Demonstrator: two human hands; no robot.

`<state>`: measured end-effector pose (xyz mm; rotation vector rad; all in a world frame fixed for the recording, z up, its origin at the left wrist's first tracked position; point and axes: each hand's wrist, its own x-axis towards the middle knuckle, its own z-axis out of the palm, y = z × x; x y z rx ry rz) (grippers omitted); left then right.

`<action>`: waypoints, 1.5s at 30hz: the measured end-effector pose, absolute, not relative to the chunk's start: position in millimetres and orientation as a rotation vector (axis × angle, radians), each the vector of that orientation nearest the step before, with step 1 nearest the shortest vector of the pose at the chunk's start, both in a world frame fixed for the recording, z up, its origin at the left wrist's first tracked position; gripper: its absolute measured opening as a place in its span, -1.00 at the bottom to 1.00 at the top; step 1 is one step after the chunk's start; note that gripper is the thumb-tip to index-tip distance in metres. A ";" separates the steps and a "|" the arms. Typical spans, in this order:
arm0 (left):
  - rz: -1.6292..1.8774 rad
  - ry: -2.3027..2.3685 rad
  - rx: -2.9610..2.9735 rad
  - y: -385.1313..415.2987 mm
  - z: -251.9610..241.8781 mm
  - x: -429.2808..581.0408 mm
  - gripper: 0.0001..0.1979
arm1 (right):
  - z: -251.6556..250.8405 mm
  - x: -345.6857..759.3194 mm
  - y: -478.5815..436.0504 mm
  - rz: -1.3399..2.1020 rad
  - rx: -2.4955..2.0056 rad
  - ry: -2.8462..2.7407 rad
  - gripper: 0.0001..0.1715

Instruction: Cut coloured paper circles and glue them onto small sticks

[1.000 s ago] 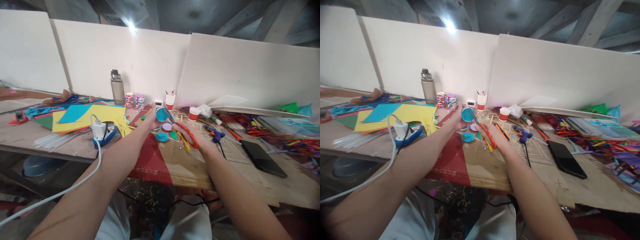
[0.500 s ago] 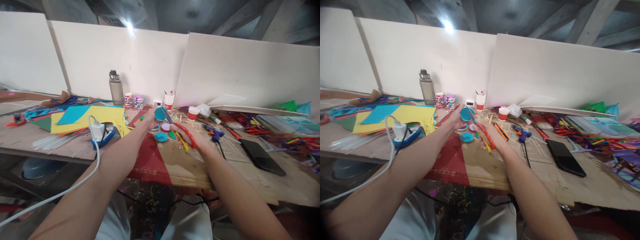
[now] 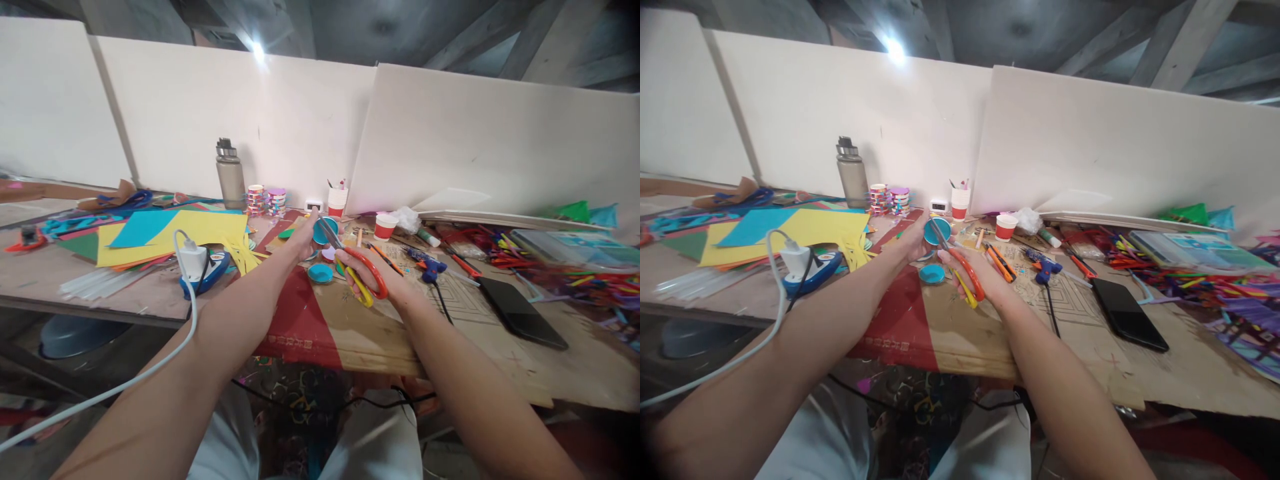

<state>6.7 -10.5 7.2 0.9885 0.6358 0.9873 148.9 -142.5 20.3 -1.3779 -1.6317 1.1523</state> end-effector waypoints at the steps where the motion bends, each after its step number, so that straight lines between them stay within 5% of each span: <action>1: 0.986 0.627 0.988 -8.6 5.2 6.9 -0.37 | 19.9 148.6 -142.4 1.146 -1.384 -1.637 -0.56; 45: 1.040 0.456 0.949 -10.1 5.8 7.2 -0.46 | 12.1 149.6 -133.9 0.894 -1.349 -1.746 -0.54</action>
